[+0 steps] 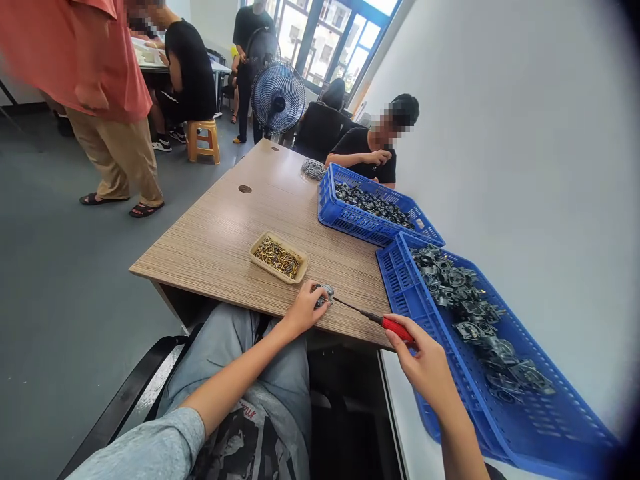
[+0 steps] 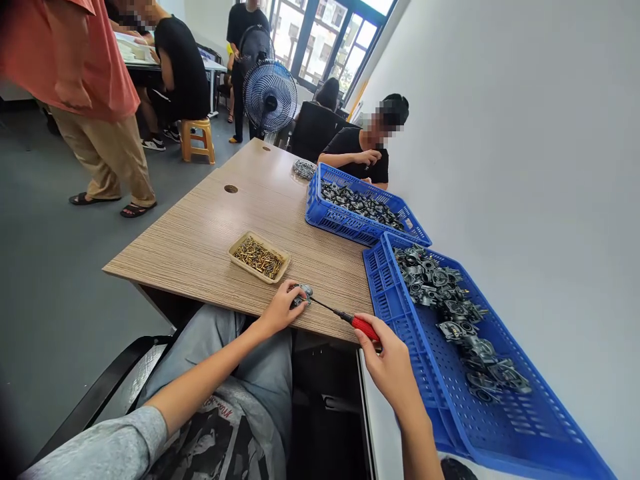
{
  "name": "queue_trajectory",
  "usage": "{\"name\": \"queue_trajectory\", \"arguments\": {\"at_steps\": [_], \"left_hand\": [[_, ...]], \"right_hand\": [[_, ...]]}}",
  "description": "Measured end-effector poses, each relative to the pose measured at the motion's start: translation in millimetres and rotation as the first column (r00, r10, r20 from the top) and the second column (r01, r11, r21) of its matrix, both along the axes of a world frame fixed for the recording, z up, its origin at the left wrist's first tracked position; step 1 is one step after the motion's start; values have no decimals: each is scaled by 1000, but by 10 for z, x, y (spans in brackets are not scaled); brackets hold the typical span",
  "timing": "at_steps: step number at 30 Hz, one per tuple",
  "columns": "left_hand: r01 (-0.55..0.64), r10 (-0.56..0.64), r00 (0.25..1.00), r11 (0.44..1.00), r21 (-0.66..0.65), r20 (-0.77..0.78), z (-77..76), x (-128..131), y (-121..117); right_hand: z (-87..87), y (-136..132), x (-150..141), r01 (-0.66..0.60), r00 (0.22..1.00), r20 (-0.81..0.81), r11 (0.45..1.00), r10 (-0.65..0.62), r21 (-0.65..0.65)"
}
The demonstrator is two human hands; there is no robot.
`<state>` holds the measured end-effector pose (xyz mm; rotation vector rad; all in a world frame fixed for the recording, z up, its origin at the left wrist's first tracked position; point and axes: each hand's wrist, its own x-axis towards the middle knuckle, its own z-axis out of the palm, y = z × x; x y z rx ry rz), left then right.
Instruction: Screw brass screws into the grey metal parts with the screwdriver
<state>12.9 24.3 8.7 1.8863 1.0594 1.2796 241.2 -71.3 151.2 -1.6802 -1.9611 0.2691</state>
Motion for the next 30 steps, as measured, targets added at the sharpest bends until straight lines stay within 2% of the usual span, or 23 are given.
{"name": "queue_trajectory", "arguments": {"at_steps": [8, 19, 30], "left_hand": [[0, 0, 1000, 1000, 4, 16, -6, 4, -6], [-6, 6, 1000, 1000, -8, 21, -8, 4, -8], [-8, 8, 1000, 1000, -11, 15, -34, 3, -8]], "right_hand": [[-126, -23, 5, -45, 999, -16, 999, 45, -13], [-133, -12, -27, 5, 1000, -25, 1000, -5, -26], [-113, -20, -57, -1, 1000, -8, 1000, 1, -17]]}}
